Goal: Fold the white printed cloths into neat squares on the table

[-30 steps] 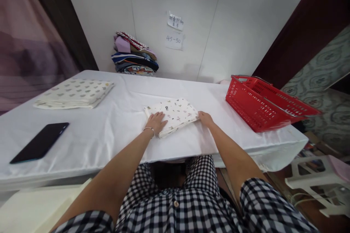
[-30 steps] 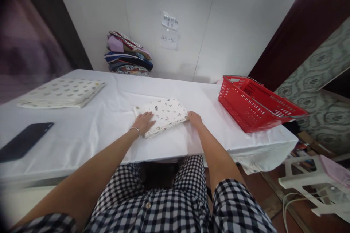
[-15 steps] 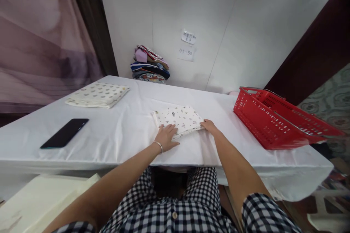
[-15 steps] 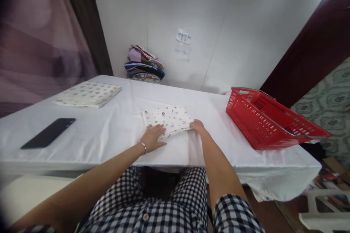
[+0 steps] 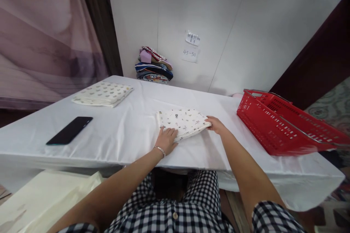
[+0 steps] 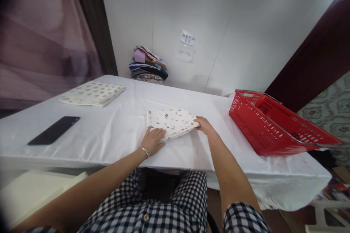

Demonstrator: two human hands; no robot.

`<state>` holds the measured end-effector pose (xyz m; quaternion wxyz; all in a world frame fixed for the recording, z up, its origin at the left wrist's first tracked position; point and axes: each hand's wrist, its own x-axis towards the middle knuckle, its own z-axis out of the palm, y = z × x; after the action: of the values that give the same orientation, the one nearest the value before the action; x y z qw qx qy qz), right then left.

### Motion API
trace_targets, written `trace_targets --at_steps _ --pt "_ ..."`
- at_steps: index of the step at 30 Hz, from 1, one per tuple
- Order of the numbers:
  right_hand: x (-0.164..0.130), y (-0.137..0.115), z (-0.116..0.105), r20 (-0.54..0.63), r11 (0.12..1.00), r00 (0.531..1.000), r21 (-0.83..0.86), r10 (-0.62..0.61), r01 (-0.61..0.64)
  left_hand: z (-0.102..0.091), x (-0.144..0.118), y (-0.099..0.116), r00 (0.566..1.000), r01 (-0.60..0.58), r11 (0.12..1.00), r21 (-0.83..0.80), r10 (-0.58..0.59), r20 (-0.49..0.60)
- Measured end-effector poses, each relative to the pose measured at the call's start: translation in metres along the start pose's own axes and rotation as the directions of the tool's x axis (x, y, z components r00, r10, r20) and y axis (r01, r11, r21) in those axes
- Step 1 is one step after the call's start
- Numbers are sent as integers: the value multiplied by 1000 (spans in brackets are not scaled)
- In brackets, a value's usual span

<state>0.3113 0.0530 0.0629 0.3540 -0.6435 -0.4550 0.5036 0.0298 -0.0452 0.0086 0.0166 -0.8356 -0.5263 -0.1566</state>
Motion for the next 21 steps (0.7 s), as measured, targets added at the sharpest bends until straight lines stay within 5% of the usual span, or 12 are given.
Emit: trace_targets --at_steps 7,14,17,21 --pt "-34 -24 -3 106 955 993 296 -61 27 0 -2 24 992 36 997 65 -29 -119" --pt "-65 -29 2 100 926 987 369 -123 77 -7 -4 8 984 68 991 117 -47 -171" --pt "-80 -27 -6 77 915 987 391 -141 101 -31 -8 0 981 41 992 116 -18 -195" --pt "-103 -32 -25 70 893 983 432 -172 126 -91 -15 -1 970 -51 996 79 68 -233"
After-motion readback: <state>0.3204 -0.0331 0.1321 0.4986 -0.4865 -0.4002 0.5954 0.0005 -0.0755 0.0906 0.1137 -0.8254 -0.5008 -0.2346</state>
